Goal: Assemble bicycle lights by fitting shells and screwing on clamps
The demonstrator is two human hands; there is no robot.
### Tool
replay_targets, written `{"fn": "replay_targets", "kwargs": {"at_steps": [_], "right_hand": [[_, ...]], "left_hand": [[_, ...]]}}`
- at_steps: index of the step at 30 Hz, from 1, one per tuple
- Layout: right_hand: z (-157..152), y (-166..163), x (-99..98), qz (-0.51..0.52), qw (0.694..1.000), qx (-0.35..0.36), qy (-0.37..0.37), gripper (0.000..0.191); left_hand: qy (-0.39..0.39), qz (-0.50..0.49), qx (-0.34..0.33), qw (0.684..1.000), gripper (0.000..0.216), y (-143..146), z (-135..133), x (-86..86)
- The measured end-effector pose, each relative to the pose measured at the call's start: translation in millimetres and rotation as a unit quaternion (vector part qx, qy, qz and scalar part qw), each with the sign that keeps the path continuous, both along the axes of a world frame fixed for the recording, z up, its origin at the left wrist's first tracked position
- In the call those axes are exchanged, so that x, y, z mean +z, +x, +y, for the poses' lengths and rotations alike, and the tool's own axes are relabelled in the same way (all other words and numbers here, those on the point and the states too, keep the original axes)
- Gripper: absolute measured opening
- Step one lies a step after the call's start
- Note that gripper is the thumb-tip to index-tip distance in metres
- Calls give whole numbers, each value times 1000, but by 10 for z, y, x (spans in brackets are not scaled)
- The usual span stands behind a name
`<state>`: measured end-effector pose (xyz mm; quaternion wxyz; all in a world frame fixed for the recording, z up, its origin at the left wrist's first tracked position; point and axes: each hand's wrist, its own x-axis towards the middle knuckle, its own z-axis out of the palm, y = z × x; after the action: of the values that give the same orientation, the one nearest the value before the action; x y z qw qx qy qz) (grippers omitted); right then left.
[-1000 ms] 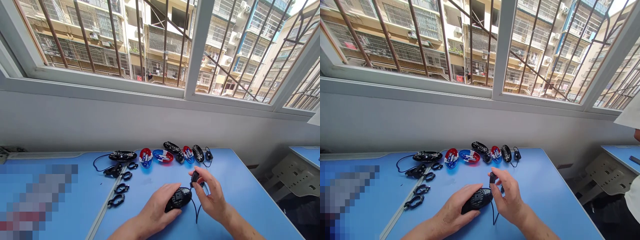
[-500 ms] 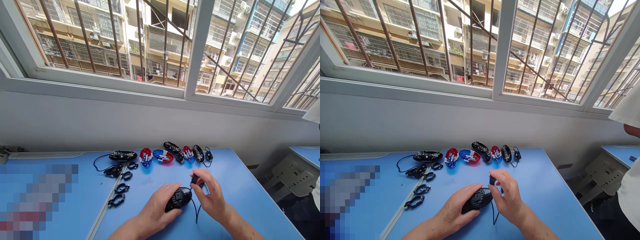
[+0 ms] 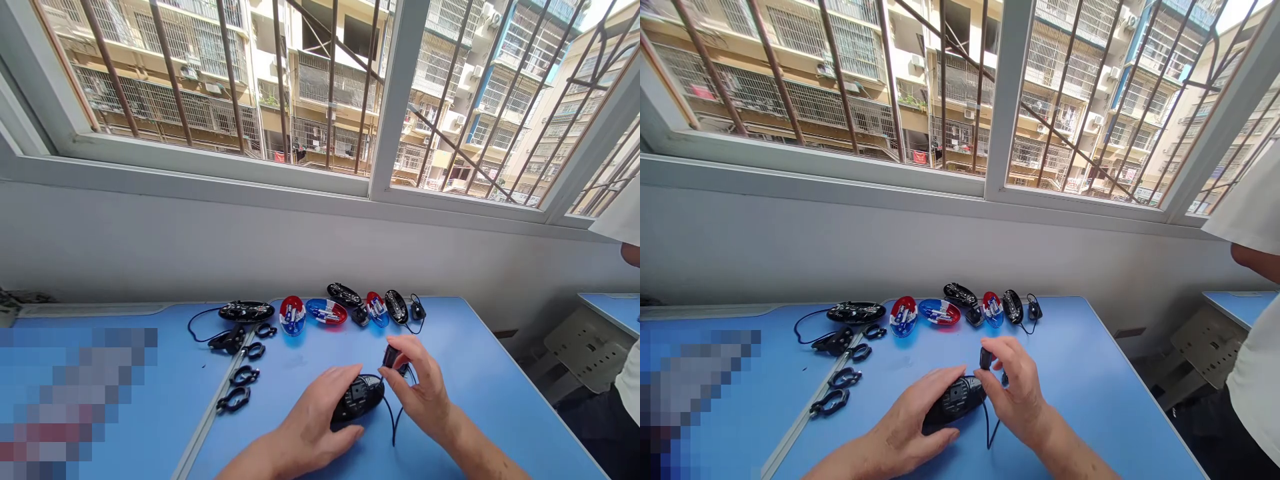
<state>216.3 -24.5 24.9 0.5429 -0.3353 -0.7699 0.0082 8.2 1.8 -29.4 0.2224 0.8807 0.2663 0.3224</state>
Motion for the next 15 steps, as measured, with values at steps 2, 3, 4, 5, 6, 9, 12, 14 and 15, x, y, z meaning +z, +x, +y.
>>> {"fn": "replay_targets", "kwargs": {"at_steps": [2, 3, 4, 5, 6, 9, 12, 14, 15], "right_hand": [[-3, -5, -7, 1, 1000, 0, 4, 45], [-5, -6, -12, 1, 1000, -1, 3, 47], [-8, -6, -18, 1, 1000, -2, 2, 48], [-11, -5, -22, 1, 1000, -4, 1, 50], [-12, -1, -26, -1, 1000, -5, -1, 51], [-8, 15, -32, -5, 1000, 1, -3, 52], [4, 31, -31, -5, 1000, 9, -4, 52], [13, 36, -29, -7, 1000, 10, -3, 52], [17, 38, -29, -8, 1000, 11, -1, 52]], "left_hand": [[21, -3, 1, 1000, 81, -7, -16, -11], [27, -8, 2, 1000, 81, -7, -23, -9], [28, -13, 2, 1000, 80, -4, -27, -5], [25, -16, 2, 1000, 78, 0, -29, 2], [20, -18, 1, 1000, 75, 5, -28, 8], [12, -21, 3, 1000, 72, 20, -15, 9], [11, -22, 11, 1000, 72, 26, -2, -11], [10, -23, 19, 1000, 71, 28, 1, -11], [10, -24, 24, 999, 71, 29, 0, -2]]}}
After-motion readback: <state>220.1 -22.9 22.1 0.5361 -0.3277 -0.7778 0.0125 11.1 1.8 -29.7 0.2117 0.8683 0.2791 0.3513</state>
